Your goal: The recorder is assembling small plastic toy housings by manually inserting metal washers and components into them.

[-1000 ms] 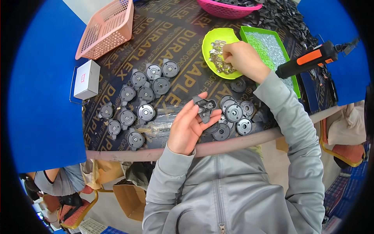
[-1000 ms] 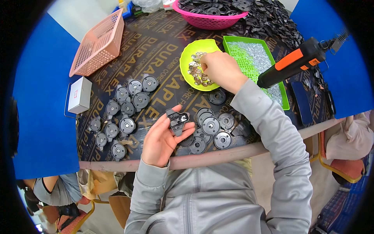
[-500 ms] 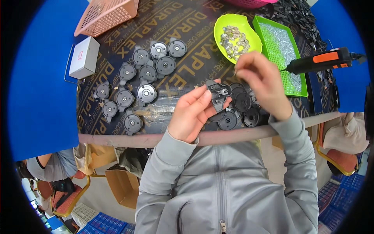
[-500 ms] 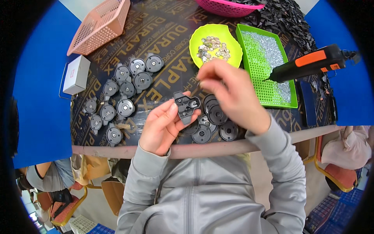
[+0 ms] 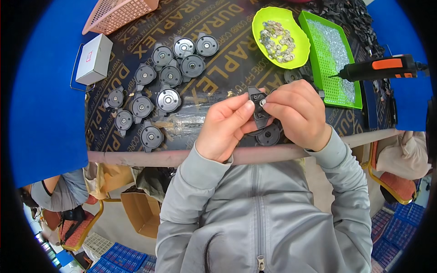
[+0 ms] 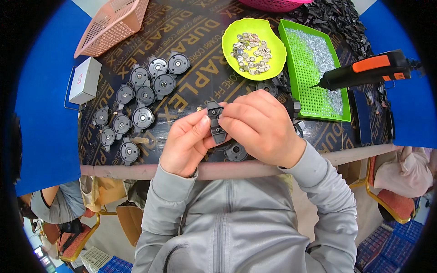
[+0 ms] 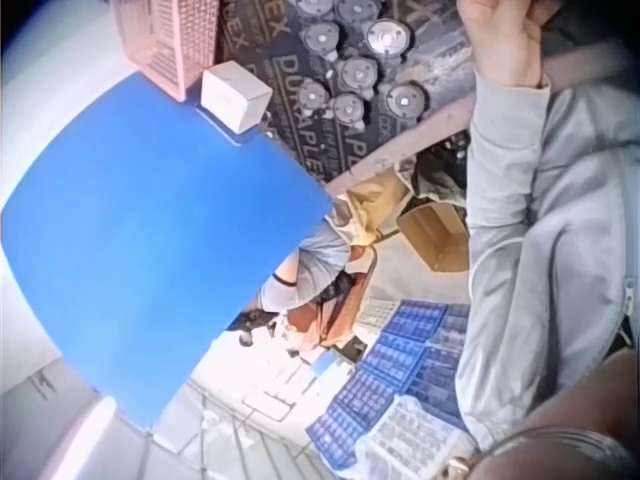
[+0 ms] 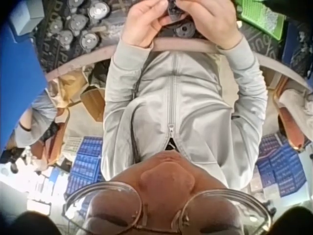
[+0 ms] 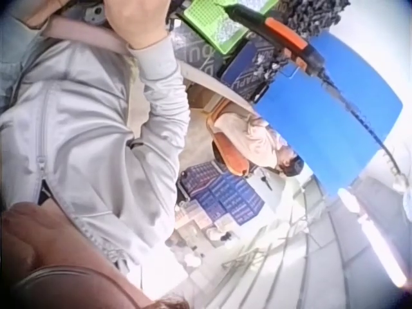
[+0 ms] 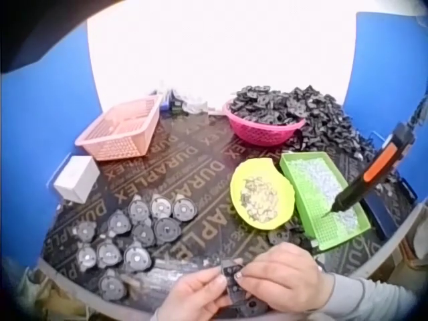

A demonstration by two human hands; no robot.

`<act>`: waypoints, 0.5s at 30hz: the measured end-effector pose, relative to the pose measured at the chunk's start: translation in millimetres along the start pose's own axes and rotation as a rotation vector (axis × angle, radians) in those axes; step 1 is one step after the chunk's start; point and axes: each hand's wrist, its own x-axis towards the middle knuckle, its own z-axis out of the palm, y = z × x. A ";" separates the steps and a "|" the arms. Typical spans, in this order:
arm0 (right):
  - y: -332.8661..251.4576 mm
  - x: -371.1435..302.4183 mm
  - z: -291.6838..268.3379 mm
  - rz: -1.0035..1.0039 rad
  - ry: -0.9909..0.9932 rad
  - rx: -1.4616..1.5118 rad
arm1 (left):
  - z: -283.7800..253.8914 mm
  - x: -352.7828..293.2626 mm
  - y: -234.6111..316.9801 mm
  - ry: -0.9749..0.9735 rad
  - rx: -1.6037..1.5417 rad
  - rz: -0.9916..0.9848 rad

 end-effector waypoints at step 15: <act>6.2 4.1 -27.4 0.051 -0.136 -0.039 | -3.0 1.8 -1.7 0.000 0.041 0.024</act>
